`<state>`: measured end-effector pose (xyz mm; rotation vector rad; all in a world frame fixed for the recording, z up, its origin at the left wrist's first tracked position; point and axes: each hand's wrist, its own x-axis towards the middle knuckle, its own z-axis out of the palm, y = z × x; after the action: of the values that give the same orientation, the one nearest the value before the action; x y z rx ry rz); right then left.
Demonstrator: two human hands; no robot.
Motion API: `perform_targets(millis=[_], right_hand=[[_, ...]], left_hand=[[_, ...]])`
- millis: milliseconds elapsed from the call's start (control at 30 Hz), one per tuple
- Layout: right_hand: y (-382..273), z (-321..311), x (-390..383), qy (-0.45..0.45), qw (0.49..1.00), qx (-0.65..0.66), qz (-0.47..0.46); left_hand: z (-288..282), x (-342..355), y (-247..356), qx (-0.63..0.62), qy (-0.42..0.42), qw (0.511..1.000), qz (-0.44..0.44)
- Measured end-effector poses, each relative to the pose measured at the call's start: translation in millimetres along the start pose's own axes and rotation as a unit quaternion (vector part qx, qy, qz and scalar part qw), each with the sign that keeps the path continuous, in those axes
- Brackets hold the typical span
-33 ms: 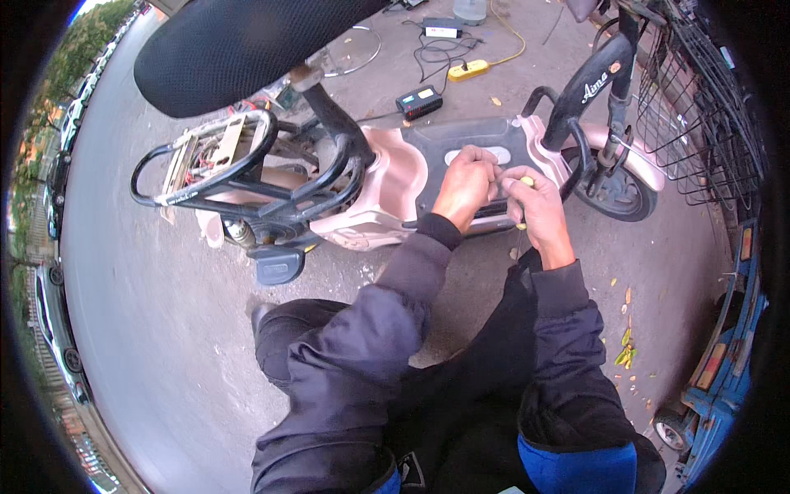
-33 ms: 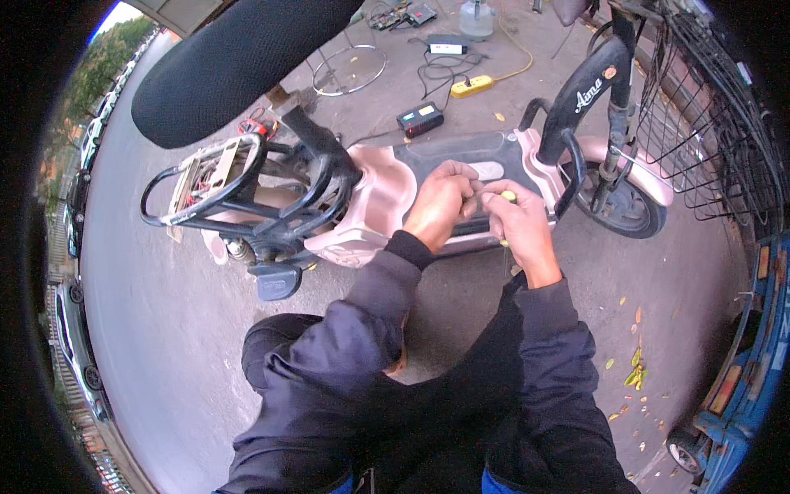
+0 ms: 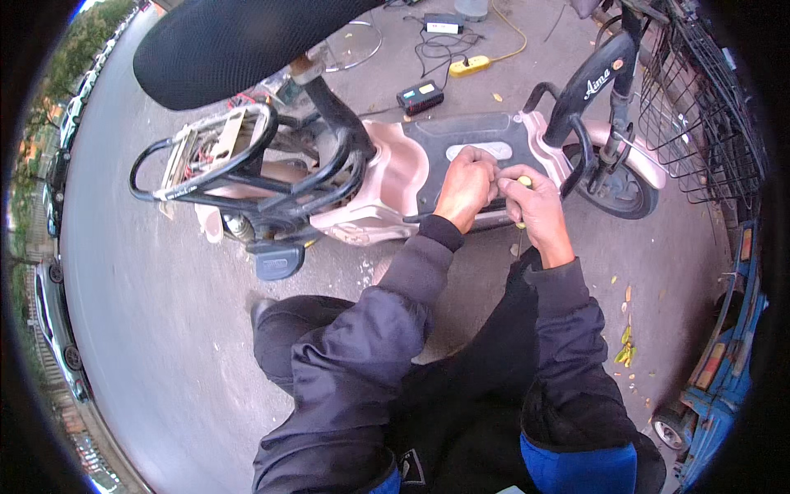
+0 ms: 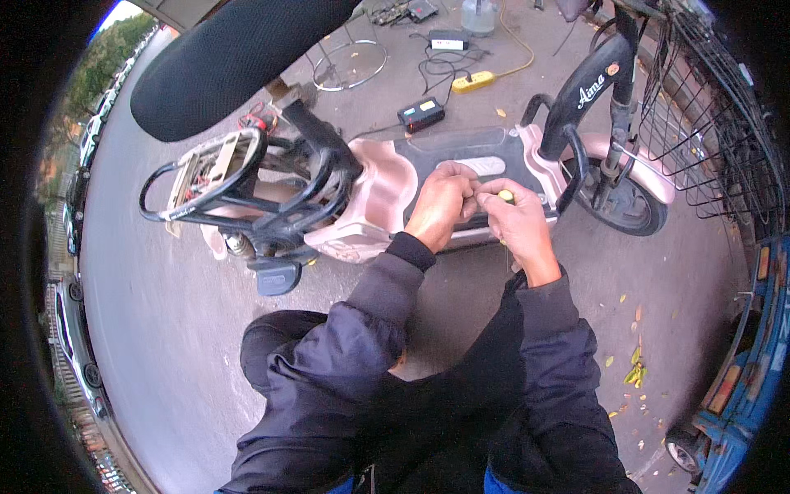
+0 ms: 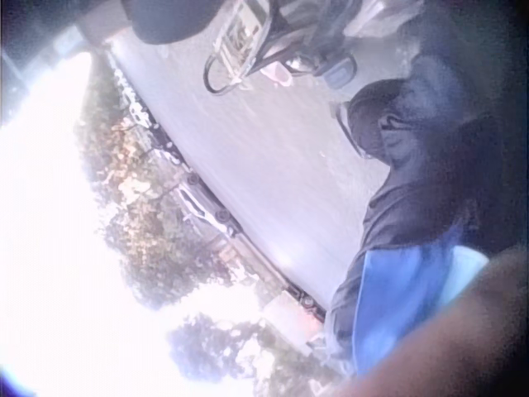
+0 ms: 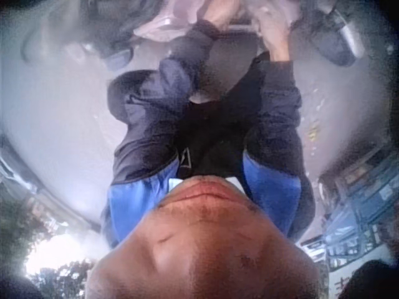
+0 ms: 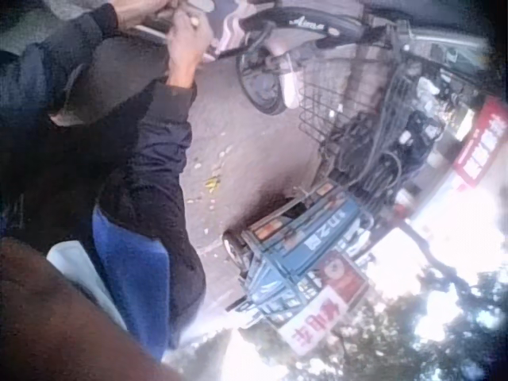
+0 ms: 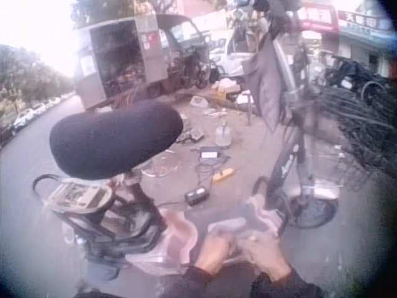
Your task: The person uses a screwdriver to remove screws from the floorboard of a pink electric scooter, then removes the seat and reattaches it. The person handles screws, a screwdriver, and the scooter seat.
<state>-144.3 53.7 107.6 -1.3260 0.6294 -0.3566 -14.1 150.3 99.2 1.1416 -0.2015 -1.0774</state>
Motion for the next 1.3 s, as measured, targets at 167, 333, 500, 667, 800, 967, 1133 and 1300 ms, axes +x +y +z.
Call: perform_targets(millis=[167,333,500,667,800,967,1133,1300], right_hand=[[4.2,9.7,-15.1,-0.049,0.998,-0.028,-0.001],[-0.2,4.7,-20.6,-0.1,0.993,-0.021,0.055],[-0.6,1.8,-17.8,-0.096,0.993,-0.01,0.065],[1.5,8.8,-13.5,-0.05,0.994,-0.065,0.067],[9.6,15.7,-8.0,-0.025,0.996,-0.073,0.034],[15.9,15.3,-9.6,0.014,0.996,-0.085,0.014],[16.7,22.1,-10.5,0.041,0.993,-0.113,0.002],[16.2,34.0,-4.4,0.076,0.974,-0.197,-0.083]], left_hand=[[-15.0,-30.7,-5.3,-0.043,0.017,0.999,-0.011],[-26.0,-47.6,-9.0,-0.118,-0.04,0.992,-0.017],[-25.6,-46.6,-37.5,-0.249,-0.068,0.966,0.005],[-17.0,-37.2,-64.5,-0.359,-0.006,0.933,-0.009],[-10.4,-28.0,-84.6,-0.471,-0.036,0.881,-0.022],[-6.0,-20.0,-99.3,-0.517,-0.085,0.85,-0.06],[-2.8,-23.3,-96.5,-0.469,-0.037,0.882,-0.041],[-2.2,-23.2,-89.6,-0.529,-0.03,0.848,-0.009]])
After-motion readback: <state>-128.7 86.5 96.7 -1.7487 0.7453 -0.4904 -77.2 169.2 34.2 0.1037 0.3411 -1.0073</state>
